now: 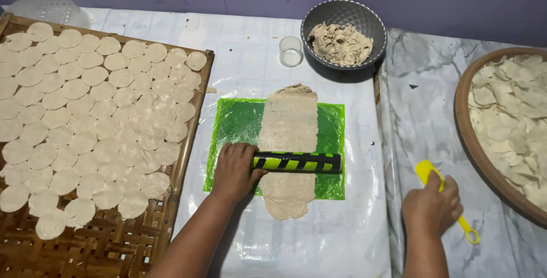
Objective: Flattening dough and preparing thin circular discs on a tray.
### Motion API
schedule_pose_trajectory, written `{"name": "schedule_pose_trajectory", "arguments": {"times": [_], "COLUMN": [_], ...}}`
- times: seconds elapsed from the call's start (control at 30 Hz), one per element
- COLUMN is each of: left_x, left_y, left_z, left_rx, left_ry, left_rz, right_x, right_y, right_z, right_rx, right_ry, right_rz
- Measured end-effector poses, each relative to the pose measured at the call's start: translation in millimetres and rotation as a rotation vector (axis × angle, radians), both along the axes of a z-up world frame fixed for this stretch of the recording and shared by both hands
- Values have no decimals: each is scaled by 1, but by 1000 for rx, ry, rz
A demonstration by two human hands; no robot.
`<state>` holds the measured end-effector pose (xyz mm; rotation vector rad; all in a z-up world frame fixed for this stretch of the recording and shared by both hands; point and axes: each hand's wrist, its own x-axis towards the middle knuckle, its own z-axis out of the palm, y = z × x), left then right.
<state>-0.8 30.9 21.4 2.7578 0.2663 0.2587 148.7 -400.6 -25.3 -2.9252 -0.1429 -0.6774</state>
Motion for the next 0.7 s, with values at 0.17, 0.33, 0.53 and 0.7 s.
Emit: {"name": "schedule_pose_trajectory", "arguments": {"times": [0.17, 0.33, 0.53, 0.7], "left_x": [2, 3, -2, -13], "left_y": [1, 14, 25, 21], "left_z": [8, 11, -6, -18], "left_rx": [-98, -185, -317, -217], "left_ry": [-4, 136, 55, -58], "left_rz": [213, 488, 629, 597], "right_x": [5, -5, -18, -72], "right_y": [-48, -56, -24, 98], "right_z": [-13, -14, 0, 65], "right_rx": [-220, -185, 0, 228], "right_ry": [191, 292, 171, 591], "right_rz": [-210, -130, -114, 382]}}
